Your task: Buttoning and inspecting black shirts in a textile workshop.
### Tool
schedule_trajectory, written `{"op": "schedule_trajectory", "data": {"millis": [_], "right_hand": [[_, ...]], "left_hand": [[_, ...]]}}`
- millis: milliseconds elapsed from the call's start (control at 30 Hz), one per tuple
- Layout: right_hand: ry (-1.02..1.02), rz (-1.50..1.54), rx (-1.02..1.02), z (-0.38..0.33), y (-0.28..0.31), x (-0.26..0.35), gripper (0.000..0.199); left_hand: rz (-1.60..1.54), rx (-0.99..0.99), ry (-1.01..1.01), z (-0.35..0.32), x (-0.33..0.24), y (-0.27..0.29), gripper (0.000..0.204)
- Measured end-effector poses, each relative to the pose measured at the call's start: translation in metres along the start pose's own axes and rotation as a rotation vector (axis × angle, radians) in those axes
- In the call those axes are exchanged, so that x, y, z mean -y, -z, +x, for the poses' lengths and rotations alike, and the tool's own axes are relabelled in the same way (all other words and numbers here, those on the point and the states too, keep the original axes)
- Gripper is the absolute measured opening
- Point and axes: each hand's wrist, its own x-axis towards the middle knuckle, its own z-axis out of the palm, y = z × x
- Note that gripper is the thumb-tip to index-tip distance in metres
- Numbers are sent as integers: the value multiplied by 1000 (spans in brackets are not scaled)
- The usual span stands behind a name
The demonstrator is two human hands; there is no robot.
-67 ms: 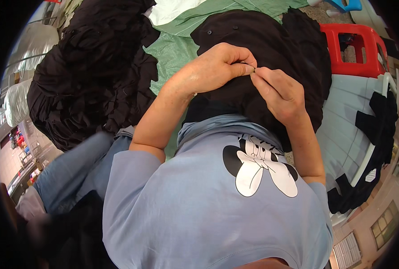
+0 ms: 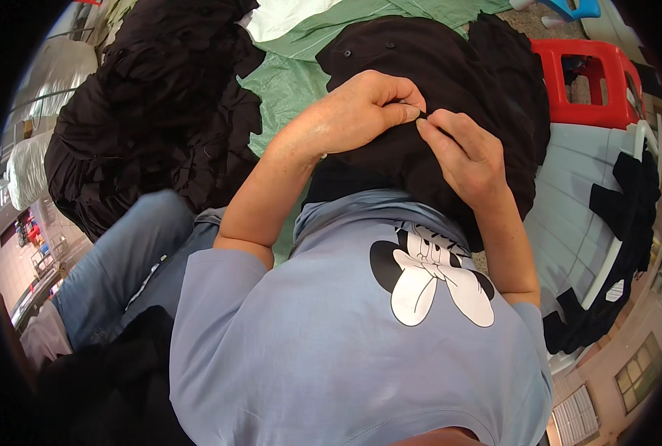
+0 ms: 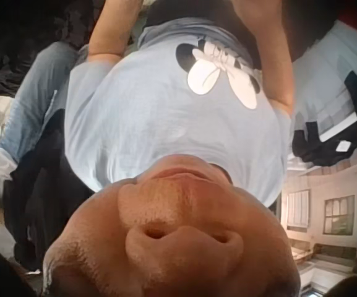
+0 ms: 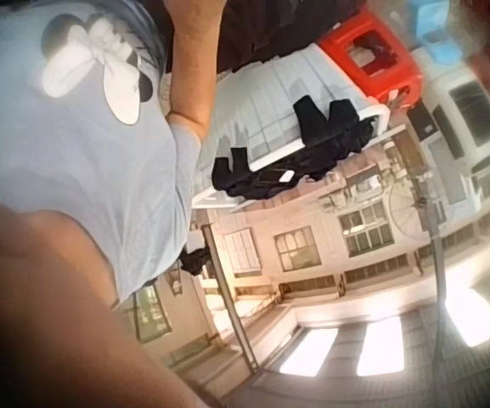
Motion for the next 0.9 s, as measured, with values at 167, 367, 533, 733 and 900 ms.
{"op": "schedule_trajectory", "data": {"millis": [167, 367, 533, 733, 900], "right_hand": [[-117, 47, 49, -3, -1, 3, 19], [-323, 173, 41, -3, -3, 11, 25], [-760, 483, -132, -8, -14, 19, 30], [-825, 410, -79, -8, -13, 19, 32], [-748, 464, -133, -18, -12, 12, 32]], "left_hand": [[35, 15, -27, -2, 2, -2, 12], [-19, -133, -162, -4, 6, -12, 23], [113, -112, -145, -10, -6, -12, 20], [179, -183, -167, -11, -3, -17, 20], [235, -216, -266, -6, -2, -21, 20]]}}
